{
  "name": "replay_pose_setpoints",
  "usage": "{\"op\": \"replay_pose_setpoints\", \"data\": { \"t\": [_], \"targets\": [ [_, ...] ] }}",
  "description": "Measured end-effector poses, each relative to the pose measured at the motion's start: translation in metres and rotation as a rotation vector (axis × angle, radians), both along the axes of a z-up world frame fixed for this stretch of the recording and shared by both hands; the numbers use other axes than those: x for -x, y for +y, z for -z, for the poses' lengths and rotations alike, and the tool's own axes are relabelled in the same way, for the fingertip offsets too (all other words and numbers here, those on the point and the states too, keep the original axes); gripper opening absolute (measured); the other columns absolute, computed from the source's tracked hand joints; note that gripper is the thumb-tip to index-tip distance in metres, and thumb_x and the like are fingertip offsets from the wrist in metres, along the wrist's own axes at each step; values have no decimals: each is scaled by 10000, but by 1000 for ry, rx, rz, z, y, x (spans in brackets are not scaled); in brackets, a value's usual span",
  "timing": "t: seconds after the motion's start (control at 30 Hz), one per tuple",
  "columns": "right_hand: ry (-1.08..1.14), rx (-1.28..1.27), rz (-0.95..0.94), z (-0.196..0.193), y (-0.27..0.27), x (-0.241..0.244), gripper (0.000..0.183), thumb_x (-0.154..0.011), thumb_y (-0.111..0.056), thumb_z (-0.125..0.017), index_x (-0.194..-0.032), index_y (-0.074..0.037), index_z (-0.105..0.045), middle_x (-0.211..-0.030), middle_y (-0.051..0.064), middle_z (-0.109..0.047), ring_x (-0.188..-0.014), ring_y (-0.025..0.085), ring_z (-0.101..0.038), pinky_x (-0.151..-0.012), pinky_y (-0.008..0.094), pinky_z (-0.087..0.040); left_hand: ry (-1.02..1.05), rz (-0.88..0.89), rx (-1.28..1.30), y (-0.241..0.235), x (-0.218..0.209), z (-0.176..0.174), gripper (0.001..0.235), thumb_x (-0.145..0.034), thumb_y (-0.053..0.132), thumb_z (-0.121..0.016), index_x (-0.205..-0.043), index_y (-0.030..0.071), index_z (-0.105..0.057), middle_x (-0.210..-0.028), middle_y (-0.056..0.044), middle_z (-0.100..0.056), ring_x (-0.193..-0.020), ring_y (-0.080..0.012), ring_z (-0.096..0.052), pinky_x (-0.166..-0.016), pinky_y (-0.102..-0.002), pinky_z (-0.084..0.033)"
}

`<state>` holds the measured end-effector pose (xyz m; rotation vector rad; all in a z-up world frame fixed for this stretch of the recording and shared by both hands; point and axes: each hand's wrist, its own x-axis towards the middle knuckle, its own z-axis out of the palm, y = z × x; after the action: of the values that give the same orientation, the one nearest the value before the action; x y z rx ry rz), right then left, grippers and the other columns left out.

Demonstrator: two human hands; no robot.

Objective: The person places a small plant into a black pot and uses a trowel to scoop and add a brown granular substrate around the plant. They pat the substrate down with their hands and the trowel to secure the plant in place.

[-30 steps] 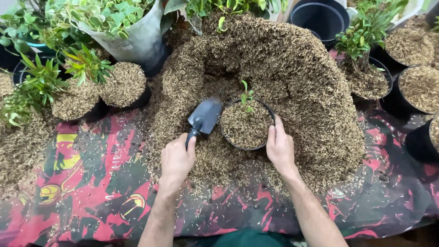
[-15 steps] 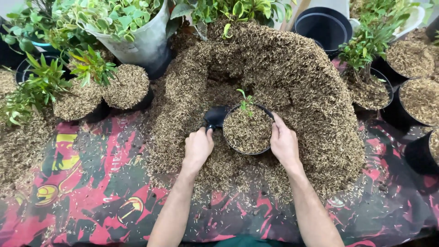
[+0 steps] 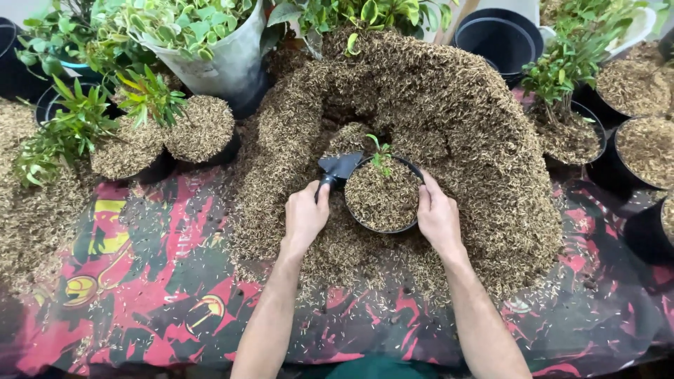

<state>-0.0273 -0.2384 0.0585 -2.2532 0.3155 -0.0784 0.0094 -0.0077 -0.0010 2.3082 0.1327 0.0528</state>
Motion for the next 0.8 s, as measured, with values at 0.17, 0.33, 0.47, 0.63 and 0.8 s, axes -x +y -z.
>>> {"op": "replay_pose_setpoints", "data": {
  "t": [0.17, 0.33, 0.47, 0.63, 0.8],
  "targets": [
    [2, -6, 4, 7, -4, 0, 422, -1034, -206, -461, -1417, -311, -604, -1093, 263, -726, -1098, 480, -651, -947, 584, -496, -117, 40, -58, 26, 17, -18, 333, -1004, 310, -563, -1122, 59, -747, -812, -255, -725, -813, -469, -719, -675, -566, -551],
    [5, 5, -5, 7, -5, 0, 412, -1041, -224, -460, -1418, -318, -598, -1068, 269, -728, -1081, 477, -657, -945, 591, -495, -239, 79, -197, 32, 31, -21, 342, -1017, 333, -565, -1143, 63, -734, -785, -227, -712, -768, -440, -719, -649, -557, -565],
    [48, 23, -17, 1, -3, 2, 420, -1044, -259, -451, -1441, -323, -573, -1040, 292, -724, -1068, 491, -660, -954, 583, -495, -420, 117, -379, 24, 37, -16, 352, -996, 409, -591, -1163, 133, -731, -748, -123, -679, -639, -356, -717, -565, -473, -583],
    [136, 45, -5, -1, 5, 15, 466, -1033, -303, -459, -1497, -286, -500, -1022, 333, -714, -1063, 511, -661, -956, 610, -472, -486, 73, -430, 26, 43, -19, 361, -1004, 396, -598, -1204, 116, -710, -766, -119, -644, -630, -343, -709, -559, -463, -589],
    [108, 15, 27, 1, 9, 14, 494, -1021, -248, -434, -1512, -235, -481, -1014, 363, -701, -1044, 525, -663, -887, 613, -485, 108, 43, -306, 39, 63, -25, 398, -1024, 407, -466, -1117, 114, -719, -823, -154, -745, -815, -408, -751, -742, -553, -588]
  ]
}}
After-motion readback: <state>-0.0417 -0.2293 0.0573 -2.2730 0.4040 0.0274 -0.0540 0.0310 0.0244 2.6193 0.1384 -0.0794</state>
